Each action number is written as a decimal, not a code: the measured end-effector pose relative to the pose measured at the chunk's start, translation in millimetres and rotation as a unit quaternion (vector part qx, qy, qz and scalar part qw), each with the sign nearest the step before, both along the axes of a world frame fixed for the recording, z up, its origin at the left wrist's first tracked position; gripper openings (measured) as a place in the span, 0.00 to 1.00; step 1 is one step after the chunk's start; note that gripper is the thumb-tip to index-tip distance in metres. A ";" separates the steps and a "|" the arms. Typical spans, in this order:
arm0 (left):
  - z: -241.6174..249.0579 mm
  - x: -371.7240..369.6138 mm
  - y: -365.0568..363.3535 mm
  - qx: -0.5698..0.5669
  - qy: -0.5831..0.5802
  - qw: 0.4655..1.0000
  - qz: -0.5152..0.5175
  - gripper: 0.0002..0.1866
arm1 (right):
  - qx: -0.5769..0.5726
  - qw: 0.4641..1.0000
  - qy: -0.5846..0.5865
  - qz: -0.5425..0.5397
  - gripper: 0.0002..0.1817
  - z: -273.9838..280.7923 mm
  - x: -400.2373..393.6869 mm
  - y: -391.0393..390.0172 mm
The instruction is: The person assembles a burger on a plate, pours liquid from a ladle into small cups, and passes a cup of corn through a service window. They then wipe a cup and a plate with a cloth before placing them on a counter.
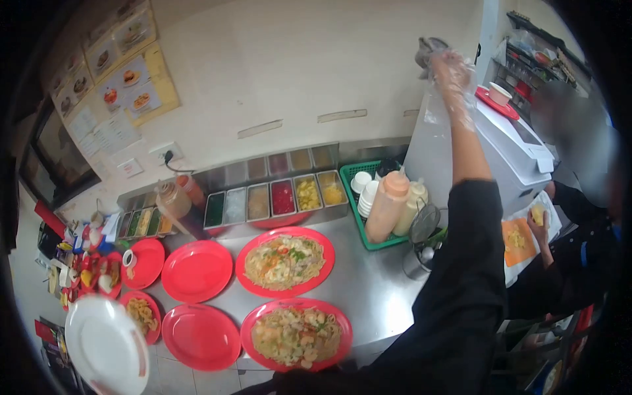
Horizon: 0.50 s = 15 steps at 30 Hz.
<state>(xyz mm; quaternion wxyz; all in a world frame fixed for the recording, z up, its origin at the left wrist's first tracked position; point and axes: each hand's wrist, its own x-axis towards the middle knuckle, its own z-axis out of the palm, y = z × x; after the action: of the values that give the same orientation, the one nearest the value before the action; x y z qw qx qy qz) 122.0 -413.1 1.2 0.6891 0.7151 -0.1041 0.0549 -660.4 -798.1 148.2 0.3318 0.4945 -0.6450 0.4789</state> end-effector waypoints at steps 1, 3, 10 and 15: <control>-45.3 55.4 -10.0 -0.101 0.088 0.967 -0.216 0.30 | -0.081 0.980 -0.076 0.166 0.10 -0.2 24.4 24.3; -75.8 42.6 -64.0 -0.086 0.109 0.943 -0.302 0.36 | -0.111 0.951 -0.125 0.261 0.07 -5.4 99.7 77.6; -90.4 -192.9 -173.4 -0.063 0.363 0.622 -0.691 0.29 | -0.035 0.740 -0.365 0.564 0.13 -4.5 259.1 192.6; -72.5 -225.4 -122.3 0.026 0.450 0.522 -0.724 0.33 | 0.056 0.762 -0.386 0.516 0.16 -43.4 315.9 253.3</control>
<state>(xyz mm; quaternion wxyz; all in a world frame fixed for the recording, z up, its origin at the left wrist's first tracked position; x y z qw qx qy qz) -103.4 -535.3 -71.3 0.4276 0.3411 -0.2628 -0.7948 -344.5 -544.8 104.8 -0.2712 0.5439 -0.3915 0.6909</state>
